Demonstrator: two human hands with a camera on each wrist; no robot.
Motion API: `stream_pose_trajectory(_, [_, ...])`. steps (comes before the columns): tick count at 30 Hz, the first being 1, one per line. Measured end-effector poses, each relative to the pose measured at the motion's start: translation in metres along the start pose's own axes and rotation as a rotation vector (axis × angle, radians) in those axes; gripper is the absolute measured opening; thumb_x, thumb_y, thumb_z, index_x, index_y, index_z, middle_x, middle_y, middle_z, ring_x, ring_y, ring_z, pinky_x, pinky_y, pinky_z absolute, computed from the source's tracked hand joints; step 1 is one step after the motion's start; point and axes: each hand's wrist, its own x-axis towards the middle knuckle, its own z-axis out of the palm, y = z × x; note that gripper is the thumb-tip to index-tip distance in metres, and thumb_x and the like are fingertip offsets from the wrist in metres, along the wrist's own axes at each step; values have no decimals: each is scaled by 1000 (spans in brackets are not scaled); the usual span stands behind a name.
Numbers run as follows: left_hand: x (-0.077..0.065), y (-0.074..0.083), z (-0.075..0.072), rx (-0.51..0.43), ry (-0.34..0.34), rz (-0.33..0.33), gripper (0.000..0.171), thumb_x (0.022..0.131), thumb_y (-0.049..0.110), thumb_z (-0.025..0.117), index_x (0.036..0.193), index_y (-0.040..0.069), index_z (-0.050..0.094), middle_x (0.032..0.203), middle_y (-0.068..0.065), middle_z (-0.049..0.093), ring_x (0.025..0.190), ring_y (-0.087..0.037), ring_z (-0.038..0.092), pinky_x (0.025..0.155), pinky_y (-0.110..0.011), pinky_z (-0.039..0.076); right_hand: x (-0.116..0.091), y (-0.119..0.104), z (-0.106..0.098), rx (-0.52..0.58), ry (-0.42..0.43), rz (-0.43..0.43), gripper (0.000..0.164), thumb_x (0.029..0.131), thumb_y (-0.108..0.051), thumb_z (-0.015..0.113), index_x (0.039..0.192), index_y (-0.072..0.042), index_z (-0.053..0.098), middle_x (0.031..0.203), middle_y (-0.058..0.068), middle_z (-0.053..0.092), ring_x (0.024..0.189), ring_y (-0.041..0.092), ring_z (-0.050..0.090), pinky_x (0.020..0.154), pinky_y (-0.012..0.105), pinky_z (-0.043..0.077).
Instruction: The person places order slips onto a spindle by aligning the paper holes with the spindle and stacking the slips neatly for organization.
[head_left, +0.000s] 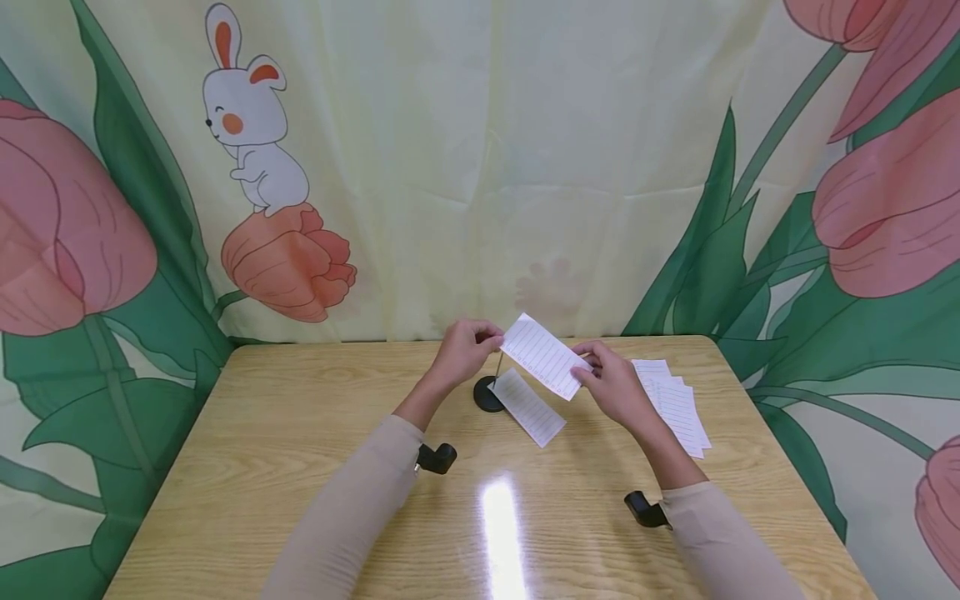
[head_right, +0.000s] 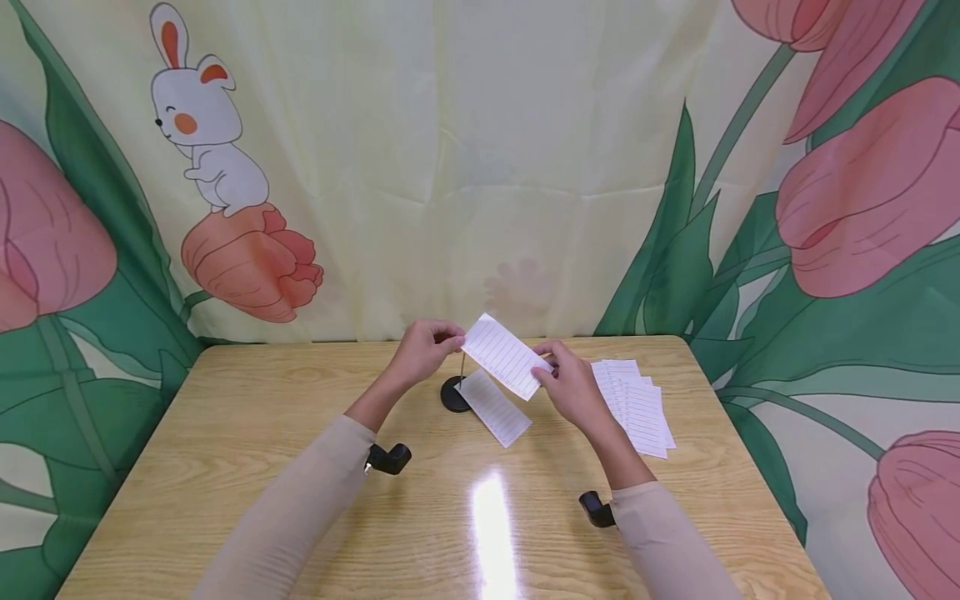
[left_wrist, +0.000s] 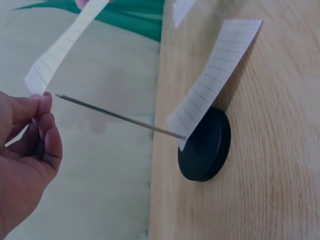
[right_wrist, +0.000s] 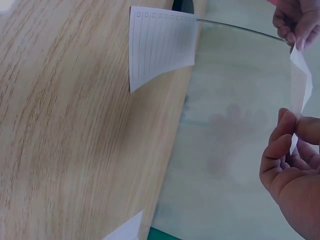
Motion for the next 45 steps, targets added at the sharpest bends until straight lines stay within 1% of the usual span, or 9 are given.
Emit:
stream_pose_trajectory(4, [0, -2, 1, 8, -4, -15, 13, 100, 9, 67, 104, 2, 77, 98, -10, 75, 88, -21, 69, 74, -27, 54, 0, 0, 1, 3, -6, 1, 31, 100, -4, 66, 130, 1, 60, 108, 20, 73, 99, 31, 72, 76, 31, 54])
stream_pose_trajectory(11, [-1, -4, 3, 8, -1, -11, 14, 101, 8, 66, 104, 1, 77, 97, -12, 74, 95, -35, 70, 72, -27, 53, -1, 1, 2, 10, -12, 23, 32, 100, -5, 66, 130, 1, 59, 108, 20, 72, 98, 31, 71, 74, 28, 52])
stream_pose_trajectory(15, [-1, -7, 5, 8, 5, -8, 14, 100, 8, 66, 104, 0, 77, 97, -12, 75, 94, -35, 71, 72, -27, 53, -1, 3, 3, 9, -20, 29, 31, 100, -5, 66, 130, 0, 59, 107, 19, 72, 96, 29, 71, 73, 28, 51])
stream_pose_trajectory(18, [-1, -8, 6, 14, 8, -16, 14, 100, 8, 67, 105, 0, 77, 97, -11, 75, 90, -29, 70, 72, -27, 54, 0, 5, 4, 9, -24, 26, 31, 100, -5, 66, 130, 0, 59, 106, 19, 72, 95, 27, 70, 72, 28, 51])
stream_pose_trajectory(22, [-1, -9, 6, 18, 7, -29, 14, 100, 9, 67, 105, 1, 78, 97, -10, 75, 89, -27, 70, 73, -28, 54, 0, 5, 5, 7, -27, 30, 30, 100, -4, 66, 129, 0, 59, 105, 18, 72, 93, 26, 70, 72, 28, 50])
stream_pose_trajectory(30, [-2, -8, 6, 7, 5, -30, 14, 100, 8, 67, 105, 1, 78, 99, -12, 75, 98, -39, 71, 75, -30, 55, 0, 6, 6, -4, -24, 31, 29, 99, -5, 67, 127, -2, 60, 104, 18, 72, 92, 26, 70, 72, 28, 50])
stream_pose_trajectory(33, [-3, -8, 6, 3, 9, -22, 14, 100, 8, 67, 105, 0, 78, 99, -12, 75, 97, -38, 71, 74, -29, 55, 0, 7, 6, -6, -29, 40, 29, 100, -6, 67, 128, -2, 60, 104, 17, 72, 91, 25, 69, 72, 29, 50])
stream_pose_trajectory(39, [-3, -9, 7, 10, 10, -8, 13, 100, 7, 67, 105, 1, 78, 100, -12, 76, 92, -30, 71, 74, -28, 56, -1, 8, 7, -9, -34, 36, 30, 100, -6, 66, 129, -2, 59, 104, 16, 72, 90, 25, 69, 72, 32, 50])
stream_pose_trajectory(45, [-4, -10, 7, -12, 2, -13, 14, 100, 6, 67, 106, -1, 77, 103, -14, 75, 98, -38, 71, 76, -29, 58, -2, 9, 8, -10, -38, 33, 29, 100, -6, 66, 129, -3, 59, 104, 16, 72, 92, 26, 70, 73, 33, 50])
